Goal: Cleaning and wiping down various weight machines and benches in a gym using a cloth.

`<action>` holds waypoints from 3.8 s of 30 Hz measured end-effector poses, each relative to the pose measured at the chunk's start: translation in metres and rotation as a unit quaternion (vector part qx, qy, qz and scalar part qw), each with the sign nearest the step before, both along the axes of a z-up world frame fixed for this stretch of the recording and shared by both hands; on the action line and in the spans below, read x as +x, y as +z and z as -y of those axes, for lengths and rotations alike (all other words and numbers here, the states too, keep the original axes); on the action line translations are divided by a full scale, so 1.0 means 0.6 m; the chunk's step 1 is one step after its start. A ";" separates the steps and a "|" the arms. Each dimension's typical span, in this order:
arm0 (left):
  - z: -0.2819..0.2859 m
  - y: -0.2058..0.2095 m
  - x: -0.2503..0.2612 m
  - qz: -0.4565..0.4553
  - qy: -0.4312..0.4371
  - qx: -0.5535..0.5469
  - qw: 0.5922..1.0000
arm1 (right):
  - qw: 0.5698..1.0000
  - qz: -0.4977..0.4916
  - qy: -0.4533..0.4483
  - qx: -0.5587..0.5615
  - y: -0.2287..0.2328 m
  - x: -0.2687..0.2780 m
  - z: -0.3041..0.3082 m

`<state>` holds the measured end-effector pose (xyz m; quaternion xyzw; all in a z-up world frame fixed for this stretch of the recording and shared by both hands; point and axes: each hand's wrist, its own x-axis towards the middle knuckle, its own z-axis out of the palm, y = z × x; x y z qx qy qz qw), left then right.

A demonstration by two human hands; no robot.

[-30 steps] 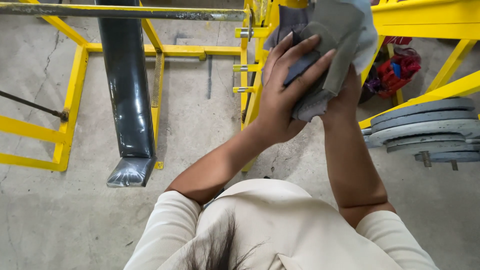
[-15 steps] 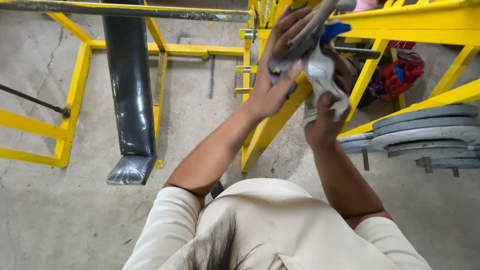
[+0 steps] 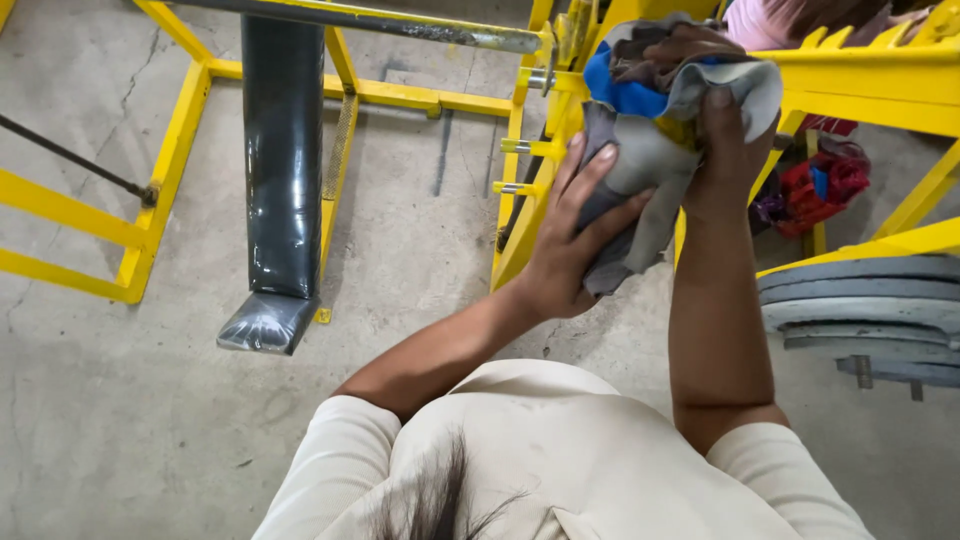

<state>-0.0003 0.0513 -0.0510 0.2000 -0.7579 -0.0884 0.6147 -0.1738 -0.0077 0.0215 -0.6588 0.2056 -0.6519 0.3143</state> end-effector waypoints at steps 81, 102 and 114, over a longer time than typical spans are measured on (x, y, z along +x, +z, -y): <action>0.225 -0.163 -0.007 -0.126 -0.370 0.524 0.757 | 0.808 -0.305 -0.472 -0.177 -0.100 0.102 -0.108; 0.298 -0.172 0.024 -0.114 -0.625 0.677 0.372 | 0.703 -0.368 -0.573 -0.205 -0.295 0.118 -0.063; 0.176 -0.229 0.032 -0.190 -0.559 0.516 0.621 | 0.856 -0.096 -0.507 0.025 -0.342 0.192 -0.125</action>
